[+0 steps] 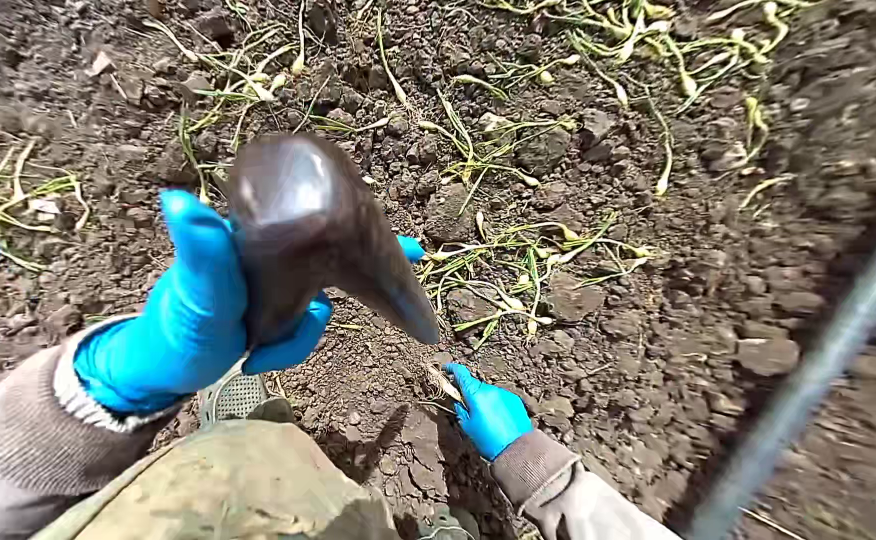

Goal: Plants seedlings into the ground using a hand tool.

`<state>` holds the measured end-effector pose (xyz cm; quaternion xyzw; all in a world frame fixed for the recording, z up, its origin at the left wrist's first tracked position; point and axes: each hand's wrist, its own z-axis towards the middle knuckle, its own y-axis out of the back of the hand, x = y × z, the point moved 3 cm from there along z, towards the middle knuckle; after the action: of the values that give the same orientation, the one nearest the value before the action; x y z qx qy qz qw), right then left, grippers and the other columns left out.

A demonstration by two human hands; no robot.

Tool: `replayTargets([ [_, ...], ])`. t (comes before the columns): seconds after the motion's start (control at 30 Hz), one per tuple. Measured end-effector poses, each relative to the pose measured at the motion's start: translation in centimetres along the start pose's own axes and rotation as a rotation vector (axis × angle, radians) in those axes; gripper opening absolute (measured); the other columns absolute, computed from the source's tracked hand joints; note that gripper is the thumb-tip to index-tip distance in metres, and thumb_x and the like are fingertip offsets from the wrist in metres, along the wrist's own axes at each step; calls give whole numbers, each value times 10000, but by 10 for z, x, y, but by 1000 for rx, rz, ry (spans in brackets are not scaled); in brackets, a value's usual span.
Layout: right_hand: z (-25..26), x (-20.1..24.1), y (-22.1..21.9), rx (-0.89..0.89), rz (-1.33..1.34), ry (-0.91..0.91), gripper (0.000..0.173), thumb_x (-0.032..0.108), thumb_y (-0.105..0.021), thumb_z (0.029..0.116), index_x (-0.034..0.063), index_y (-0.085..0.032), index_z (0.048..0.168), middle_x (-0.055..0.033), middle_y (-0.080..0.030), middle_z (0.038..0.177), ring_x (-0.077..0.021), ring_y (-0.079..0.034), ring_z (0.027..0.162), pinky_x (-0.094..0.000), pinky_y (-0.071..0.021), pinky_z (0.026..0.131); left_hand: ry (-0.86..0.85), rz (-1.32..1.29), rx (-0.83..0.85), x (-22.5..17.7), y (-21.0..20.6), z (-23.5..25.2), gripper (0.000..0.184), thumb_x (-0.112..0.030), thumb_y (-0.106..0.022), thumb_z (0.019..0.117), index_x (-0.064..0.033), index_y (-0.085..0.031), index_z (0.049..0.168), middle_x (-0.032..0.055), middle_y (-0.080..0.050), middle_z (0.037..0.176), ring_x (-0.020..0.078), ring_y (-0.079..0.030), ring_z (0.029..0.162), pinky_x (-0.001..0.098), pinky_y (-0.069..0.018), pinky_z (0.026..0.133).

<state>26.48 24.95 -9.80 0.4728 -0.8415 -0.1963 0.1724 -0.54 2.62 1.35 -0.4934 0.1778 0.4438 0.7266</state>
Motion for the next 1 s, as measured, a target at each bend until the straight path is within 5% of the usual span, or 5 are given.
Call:
replayTargets([
  [0.1,-3,7,19,-143,7,-33,428,204,-584,1005,153,-562,1429,-180,-745,1103,-409,-730,991,-613,-555,824,659,353,-494,113,-14,-28,667,-748,-415,964,-143,-624,772,-69,-428,509,8,-397,421,178,-317,402],
  [0.23,14,27,13,-389,45,109,329,138,-695,927,102,-724,1252,-150,-745,1162,-386,-747,904,-608,-586,725,899,67,-784,218,-13,-115,690,-783,-376,939,-131,-541,785,-59,-456,512,37,-421,401,192,-358,404],
  [0.53,51,43,-34,-56,55,-23,331,203,-616,1008,156,-693,1326,-111,-691,1326,-354,-709,1109,-602,-560,901,399,51,-572,38,-7,-75,796,-777,-556,872,-67,-684,1207,-62,-541,620,-21,-455,470,115,-365,421],
  [0.8,48,61,-2,-297,20,65,244,152,-727,927,108,-762,1165,-128,-727,1154,-355,-737,917,-586,-594,732,834,125,-640,221,-8,-134,755,-910,-435,816,-180,-522,647,-77,-458,514,22,-417,423,208,-347,416],
  [1.0,64,71,-49,-17,18,8,316,137,-591,1004,122,-708,1298,-139,-680,1313,-369,-713,1074,-597,-572,872,533,75,-632,100,-7,-117,589,-745,-533,915,-185,-665,791,-110,-463,521,-37,-421,435,135,-345,420],
])
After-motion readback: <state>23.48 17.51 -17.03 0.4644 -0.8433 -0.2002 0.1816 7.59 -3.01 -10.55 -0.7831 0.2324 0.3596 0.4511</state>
